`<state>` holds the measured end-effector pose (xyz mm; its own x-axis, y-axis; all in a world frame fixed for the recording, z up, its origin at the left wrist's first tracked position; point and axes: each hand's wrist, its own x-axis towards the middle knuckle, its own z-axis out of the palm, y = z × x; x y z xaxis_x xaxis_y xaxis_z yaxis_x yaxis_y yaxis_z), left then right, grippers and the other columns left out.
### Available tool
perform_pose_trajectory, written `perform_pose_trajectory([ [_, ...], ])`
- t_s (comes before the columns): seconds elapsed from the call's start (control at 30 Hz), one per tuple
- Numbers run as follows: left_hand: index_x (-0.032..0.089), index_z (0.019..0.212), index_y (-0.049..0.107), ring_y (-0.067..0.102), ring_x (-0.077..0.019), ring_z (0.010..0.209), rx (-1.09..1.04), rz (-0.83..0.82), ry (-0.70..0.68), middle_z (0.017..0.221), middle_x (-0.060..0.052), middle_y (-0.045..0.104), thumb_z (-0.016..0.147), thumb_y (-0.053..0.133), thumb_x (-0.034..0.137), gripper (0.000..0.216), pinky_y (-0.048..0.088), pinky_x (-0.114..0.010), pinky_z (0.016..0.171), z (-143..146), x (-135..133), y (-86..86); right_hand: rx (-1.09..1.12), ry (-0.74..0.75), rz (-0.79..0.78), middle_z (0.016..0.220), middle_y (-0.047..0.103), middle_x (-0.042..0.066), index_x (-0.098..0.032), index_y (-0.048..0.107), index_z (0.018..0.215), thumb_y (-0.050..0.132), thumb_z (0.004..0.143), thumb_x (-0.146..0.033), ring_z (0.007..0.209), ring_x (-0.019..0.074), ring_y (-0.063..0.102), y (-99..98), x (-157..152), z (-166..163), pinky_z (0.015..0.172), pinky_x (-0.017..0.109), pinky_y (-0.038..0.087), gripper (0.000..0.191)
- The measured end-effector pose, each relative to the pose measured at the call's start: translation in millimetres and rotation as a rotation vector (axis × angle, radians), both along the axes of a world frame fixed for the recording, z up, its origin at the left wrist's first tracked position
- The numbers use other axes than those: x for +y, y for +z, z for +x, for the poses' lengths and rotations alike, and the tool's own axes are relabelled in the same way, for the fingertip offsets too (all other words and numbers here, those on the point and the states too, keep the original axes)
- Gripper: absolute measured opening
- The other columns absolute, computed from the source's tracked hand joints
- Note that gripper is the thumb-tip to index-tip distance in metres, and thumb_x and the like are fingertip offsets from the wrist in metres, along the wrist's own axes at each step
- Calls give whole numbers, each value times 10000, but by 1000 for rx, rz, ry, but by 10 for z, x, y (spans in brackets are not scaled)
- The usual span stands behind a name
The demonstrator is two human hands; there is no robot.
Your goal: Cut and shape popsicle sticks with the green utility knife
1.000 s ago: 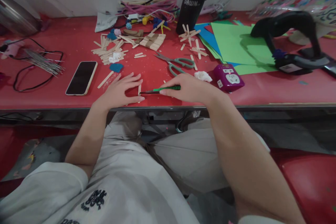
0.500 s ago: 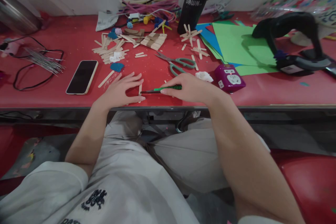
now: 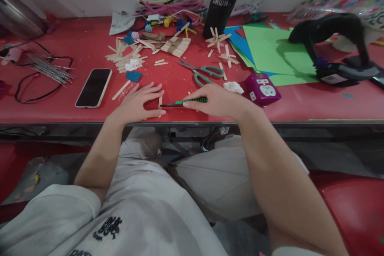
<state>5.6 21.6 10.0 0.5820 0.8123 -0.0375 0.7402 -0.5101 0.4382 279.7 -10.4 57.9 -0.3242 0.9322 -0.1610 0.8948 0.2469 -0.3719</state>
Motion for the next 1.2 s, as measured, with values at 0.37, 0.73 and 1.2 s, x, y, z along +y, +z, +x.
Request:
perform_pose_trajectory([
  [0.37,302,1480,531,273,-274,1563,3,-2,2,1627,-8,410,848,614,740,773,72,-546,1301,-6,-7,5,-4,-14,-8,861,782,-9,-368,804,1107,575,891,-614,725,178,654,-8,5,11,650,283,470,400],
  [0.73,308,1492,511,263,-262,1567,8,-1,0,1634,3,395,849,612,743,783,62,-545,1302,-4,-3,13,0,-2,-9,866,786,-7,-377,808,1086,573,892,-616,719,185,664,-13,7,12,640,292,483,388],
  [1.2,307,1497,506,256,-265,1570,11,-10,4,1635,-5,393,855,616,725,775,61,-544,1300,2,0,22,18,-3,2,878,778,1,-371,795,1135,568,892,-625,743,184,660,-17,6,25,679,294,490,419],
])
